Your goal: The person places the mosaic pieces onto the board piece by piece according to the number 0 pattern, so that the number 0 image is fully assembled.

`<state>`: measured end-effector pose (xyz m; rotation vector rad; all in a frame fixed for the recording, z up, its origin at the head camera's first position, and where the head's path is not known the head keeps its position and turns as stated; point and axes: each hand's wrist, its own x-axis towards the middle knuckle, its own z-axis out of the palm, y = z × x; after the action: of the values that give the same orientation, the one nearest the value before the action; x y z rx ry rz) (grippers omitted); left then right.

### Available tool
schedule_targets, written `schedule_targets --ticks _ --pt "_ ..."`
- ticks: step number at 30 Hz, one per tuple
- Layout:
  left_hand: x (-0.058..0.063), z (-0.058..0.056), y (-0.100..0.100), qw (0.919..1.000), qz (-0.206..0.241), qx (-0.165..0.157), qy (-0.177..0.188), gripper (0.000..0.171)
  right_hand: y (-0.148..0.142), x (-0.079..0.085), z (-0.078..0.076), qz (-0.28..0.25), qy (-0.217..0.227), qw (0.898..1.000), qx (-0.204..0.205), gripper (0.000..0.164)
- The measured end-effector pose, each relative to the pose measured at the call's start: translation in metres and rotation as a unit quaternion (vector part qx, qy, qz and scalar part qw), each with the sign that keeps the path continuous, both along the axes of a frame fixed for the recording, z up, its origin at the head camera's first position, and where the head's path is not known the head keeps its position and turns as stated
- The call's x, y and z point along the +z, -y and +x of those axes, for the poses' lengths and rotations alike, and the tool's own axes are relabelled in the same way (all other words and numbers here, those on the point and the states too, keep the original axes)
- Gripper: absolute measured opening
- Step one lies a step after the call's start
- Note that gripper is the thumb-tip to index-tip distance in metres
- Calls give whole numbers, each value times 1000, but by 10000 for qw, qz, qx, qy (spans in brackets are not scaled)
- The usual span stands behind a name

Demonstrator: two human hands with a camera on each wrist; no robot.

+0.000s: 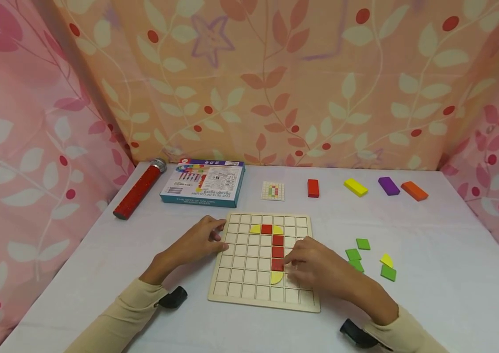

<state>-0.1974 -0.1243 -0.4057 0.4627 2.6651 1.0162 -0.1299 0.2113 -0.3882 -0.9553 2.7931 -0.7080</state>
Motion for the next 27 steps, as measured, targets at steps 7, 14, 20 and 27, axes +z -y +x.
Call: schedule_targets --ticks 7,14,20,27 --pt "-1 0 -1 10000 -7 58 36 72 -63 3 0 52 -375 9926 -1151 25" --pt "0 0 0 9999 -32 90 59 73 -119 -4 -11 380 -166 9804 -1925 32" --pt "-1 0 1 10000 7 28 12 72 -143 -10 -16 466 158 9764 -2103 34" --pt "-2 0 1 10000 54 46 12 71 -150 -12 -21 486 156 9737 -2220 34"
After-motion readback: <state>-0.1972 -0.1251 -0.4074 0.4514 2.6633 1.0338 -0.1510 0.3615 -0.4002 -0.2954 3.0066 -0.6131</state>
